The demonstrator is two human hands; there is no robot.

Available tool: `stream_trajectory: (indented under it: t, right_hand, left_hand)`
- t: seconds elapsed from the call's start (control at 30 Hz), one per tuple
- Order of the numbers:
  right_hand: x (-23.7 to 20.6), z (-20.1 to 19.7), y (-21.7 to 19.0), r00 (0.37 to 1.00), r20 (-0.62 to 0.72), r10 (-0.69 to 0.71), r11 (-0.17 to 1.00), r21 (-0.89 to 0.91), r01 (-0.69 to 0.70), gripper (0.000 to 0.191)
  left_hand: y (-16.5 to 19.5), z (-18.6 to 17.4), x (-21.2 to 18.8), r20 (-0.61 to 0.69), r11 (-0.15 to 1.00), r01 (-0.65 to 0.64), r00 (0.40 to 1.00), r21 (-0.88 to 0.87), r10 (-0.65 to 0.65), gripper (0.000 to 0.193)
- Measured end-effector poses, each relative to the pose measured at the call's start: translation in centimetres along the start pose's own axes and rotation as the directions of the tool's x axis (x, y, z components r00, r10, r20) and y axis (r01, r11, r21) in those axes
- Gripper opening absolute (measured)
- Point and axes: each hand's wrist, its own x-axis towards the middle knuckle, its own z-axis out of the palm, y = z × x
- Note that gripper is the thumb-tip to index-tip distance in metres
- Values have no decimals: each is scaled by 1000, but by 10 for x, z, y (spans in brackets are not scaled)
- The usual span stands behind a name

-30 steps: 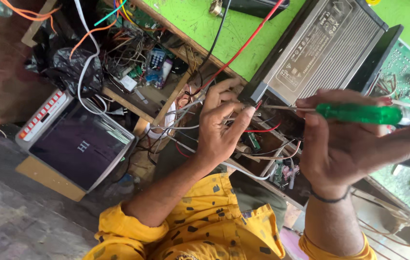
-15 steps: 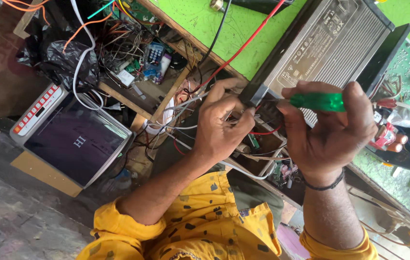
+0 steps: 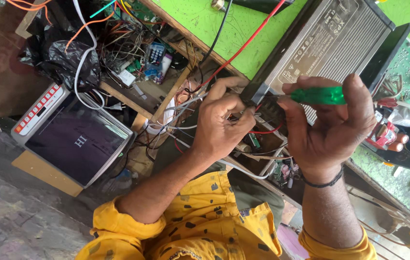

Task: The person works on an open electronic device, using a screwdriver to adjust internal components and wires. They then handle a separate metal chassis, connect wires, and use pliers to strip wire ends before placing the chassis on the workbench.

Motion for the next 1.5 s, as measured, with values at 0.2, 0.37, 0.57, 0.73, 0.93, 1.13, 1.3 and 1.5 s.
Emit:
stream_trajectory:
  t: [0.2, 0.37, 0.57, 0.73, 0.93, 1.13, 1.3, 1.5]
  right_hand:
    - [30, -2, -8, 982, -71, -173, 984, -56, 169, 53]
    - [38, -15, -20, 989, -117, -89, 971, -231, 60, 23]
    - [39, -11, -32, 996, -42, -80, 997, -27, 79, 17]
    - [45, -3, -35, 991, -70, -117, 989, -96, 110, 22]
    - [48, -4, -37, 990, -26, -140, 985, -103, 137, 17]
    - [47, 2, -39, 986, -103, -132, 991, -2, 132, 22]
    - [38, -4, -37, 991, -128, -41, 991, -134, 24, 12]
    - [30, -13, -38, 994, -74, -80, 978, -200, 63, 14]
  left_hand:
    - [2, -1, -1, 17, 999, 22, 1000, -43, -21, 11]
    - [3, -3, -1, 50, 995, 46, 998, -87, -41, 10]
    - [3, -3, 0, 51, 996, 42, 998, -80, -38, 9]
    - [4, -3, -1, 51, 995, 44, 998, -84, -40, 10]
    - [5, -3, 0, 69, 995, 56, 996, -80, -50, 9]
    - [6, -3, 0, 59, 996, 68, 996, -59, -65, 10]
    - [6, -1, -2, 28, 996, 41, 999, -81, -38, 10]
    - [8, 0, -2, 6, 998, 54, 999, 37, -54, 14]
